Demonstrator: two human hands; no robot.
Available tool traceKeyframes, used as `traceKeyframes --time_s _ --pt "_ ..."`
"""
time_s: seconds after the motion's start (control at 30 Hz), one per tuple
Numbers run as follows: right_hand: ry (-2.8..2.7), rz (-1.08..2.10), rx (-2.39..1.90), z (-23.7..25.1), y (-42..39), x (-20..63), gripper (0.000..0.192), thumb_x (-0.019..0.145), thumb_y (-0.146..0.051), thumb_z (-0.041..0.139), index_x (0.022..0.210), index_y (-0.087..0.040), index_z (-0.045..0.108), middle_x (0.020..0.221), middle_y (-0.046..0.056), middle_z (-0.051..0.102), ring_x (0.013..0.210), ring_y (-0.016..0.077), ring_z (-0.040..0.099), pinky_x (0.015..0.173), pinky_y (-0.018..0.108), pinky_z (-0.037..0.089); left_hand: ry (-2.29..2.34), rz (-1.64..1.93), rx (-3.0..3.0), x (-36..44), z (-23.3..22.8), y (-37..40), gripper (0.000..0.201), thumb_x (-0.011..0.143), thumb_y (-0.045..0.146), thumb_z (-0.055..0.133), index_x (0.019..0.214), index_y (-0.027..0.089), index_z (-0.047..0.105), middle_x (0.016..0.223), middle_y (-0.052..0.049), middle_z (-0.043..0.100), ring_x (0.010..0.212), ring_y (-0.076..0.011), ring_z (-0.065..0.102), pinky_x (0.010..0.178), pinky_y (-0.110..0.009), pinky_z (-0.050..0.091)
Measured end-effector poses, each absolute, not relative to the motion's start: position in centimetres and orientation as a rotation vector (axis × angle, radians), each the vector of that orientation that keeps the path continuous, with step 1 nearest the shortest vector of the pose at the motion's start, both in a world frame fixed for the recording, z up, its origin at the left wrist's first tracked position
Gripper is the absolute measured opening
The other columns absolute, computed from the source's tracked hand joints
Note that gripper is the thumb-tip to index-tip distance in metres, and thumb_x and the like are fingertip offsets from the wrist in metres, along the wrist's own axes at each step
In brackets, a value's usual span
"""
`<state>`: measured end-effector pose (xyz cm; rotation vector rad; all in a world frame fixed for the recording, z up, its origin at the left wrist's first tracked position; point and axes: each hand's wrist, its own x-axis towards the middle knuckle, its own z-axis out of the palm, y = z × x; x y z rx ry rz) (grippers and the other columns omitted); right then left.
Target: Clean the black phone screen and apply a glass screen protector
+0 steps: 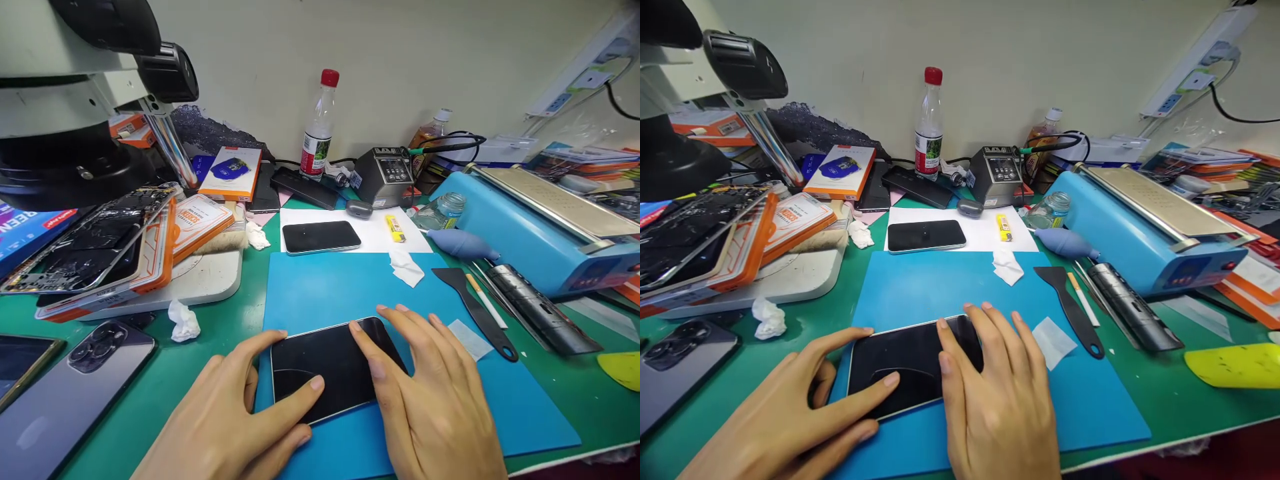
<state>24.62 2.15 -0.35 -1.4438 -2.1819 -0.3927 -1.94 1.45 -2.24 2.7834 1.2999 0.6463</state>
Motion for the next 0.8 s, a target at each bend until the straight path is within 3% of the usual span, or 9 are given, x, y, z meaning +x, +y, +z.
traceKeyframes --time_s 0.23,0.4,0.63,0.8 --pt "-2.312 -0.233 -1.322 -0.7 2.11 24.91 0.045 0.113 -0.031 0.044 0.155 -0.019 0.057 0.161 0.009 0.051 0.156 0.0261 0.039 0.133 0.046 0.025 1.292 0.681 2.797 -1.86 -2.85 1.73 0.043 0.11 0.041 0.057 0.152 0.048 0.062 0.146 -0.017 0.055 0.073 -0.0127 0.065 0.065 -0.031 0.064" --pt "-2.184 -0.299 -1.435 -0.92 2.07 24.69 0.041 0.112 -0.025 0.045 0.148 -0.025 0.063 0.155 0.008 0.055 0.156 0.0255 0.039 0.134 0.049 0.021 1.312 0.658 2.821 -1.81 -3.11 1.76 0.045 0.109 0.043 0.058 0.153 0.05 0.06 0.142 -0.016 0.057 0.07 -0.0129 0.064 0.06 -0.03 0.063" --pt "-2.258 -0.26 -1.318 -1.0 2.25 24.64 0.042 0.111 -0.025 0.047 0.149 -0.015 0.061 0.154 0.012 0.056 0.156 0.0262 0.041 0.134 0.047 0.025 1.305 0.66 2.762 -1.86 -2.38 1.45 0.042 0.111 0.042 0.056 0.152 0.05 0.061 0.15 -0.014 0.052 0.076 -0.0121 0.063 0.068 -0.029 0.062" --pt "-2.112 -0.347 -1.52 -0.65 1.95 24.89 0.04 0.112 -0.027 0.046 0.146 -0.025 0.066 0.151 0.008 0.061 0.151 0.027 0.047 0.132 0.052 0.027 1.402 0.722 2.696 -1.25 -2.37 1.19 0.037 0.114 0.045 0.047 0.144 0.052 0.068 0.149 -0.011 0.056 0.073 -0.0121 0.059 0.07 -0.03 0.056"
